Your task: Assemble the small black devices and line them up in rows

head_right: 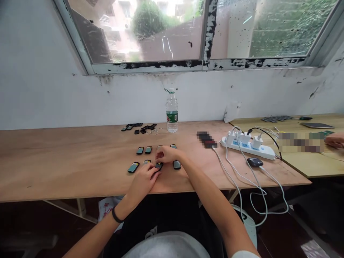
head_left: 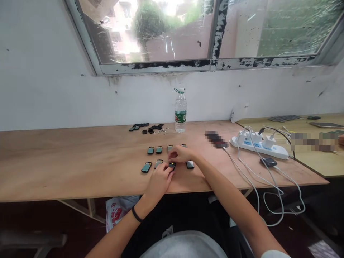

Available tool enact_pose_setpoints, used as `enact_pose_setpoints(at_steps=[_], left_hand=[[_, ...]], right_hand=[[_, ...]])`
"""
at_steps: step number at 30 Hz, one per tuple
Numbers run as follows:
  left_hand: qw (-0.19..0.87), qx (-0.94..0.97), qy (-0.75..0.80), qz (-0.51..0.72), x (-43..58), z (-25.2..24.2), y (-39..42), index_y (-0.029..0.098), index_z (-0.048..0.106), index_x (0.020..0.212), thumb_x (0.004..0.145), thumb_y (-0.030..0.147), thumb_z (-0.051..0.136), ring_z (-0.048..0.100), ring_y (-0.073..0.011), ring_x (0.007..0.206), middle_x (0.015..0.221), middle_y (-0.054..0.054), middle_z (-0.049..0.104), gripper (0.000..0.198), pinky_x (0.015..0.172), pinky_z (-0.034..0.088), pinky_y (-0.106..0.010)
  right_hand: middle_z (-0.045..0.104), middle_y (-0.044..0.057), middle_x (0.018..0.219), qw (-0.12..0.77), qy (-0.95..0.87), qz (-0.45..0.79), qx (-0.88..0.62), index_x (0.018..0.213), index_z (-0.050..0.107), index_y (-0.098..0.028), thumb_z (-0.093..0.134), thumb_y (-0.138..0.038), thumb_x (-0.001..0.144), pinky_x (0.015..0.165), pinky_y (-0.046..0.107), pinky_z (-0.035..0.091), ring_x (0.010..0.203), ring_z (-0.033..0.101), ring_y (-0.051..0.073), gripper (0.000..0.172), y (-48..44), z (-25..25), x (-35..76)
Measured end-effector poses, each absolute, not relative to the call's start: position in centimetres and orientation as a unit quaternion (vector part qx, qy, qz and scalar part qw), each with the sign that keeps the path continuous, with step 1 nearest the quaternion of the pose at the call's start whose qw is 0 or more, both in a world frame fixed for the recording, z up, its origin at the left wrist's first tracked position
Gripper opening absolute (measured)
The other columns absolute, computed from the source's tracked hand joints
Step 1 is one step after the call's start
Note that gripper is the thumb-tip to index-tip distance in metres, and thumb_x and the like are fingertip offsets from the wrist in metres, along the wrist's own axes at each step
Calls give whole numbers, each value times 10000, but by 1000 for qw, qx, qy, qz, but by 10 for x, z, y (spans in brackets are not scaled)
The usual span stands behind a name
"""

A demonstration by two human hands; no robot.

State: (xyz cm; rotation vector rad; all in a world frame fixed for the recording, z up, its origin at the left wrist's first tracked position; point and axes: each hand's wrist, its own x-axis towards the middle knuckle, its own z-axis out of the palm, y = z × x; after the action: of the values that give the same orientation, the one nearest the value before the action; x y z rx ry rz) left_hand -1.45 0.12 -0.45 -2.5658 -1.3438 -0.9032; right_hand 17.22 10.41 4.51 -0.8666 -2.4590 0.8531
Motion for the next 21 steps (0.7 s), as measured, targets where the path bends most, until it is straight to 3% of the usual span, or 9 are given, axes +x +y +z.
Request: enact_pose_setpoints(at_steps=[12, 21], left_hand=[[77, -841, -448, -293, -12, -6, 0, 191, 715, 862, 1006, 202, 555, 618, -206, 872, 946, -70, 634, 216, 776, 528, -357], [70, -839, -454, -291, -11, -8, 2, 182, 718, 857, 991, 203, 600, 616, -202, 858, 932, -58, 638, 180, 775, 530, -355]], right_hand=[[737, 27, 774, 169, -883, 311, -308, 885, 790, -169, 711, -121, 779, 592, 208, 462, 673, 639, 142, 141, 113, 33, 173], [745, 45, 823, 174, -891, 297, -297, 803, 786, -147, 750, -141, 760, 622, 210, 474, 714, 653, 146, 56, 116, 26, 172]])
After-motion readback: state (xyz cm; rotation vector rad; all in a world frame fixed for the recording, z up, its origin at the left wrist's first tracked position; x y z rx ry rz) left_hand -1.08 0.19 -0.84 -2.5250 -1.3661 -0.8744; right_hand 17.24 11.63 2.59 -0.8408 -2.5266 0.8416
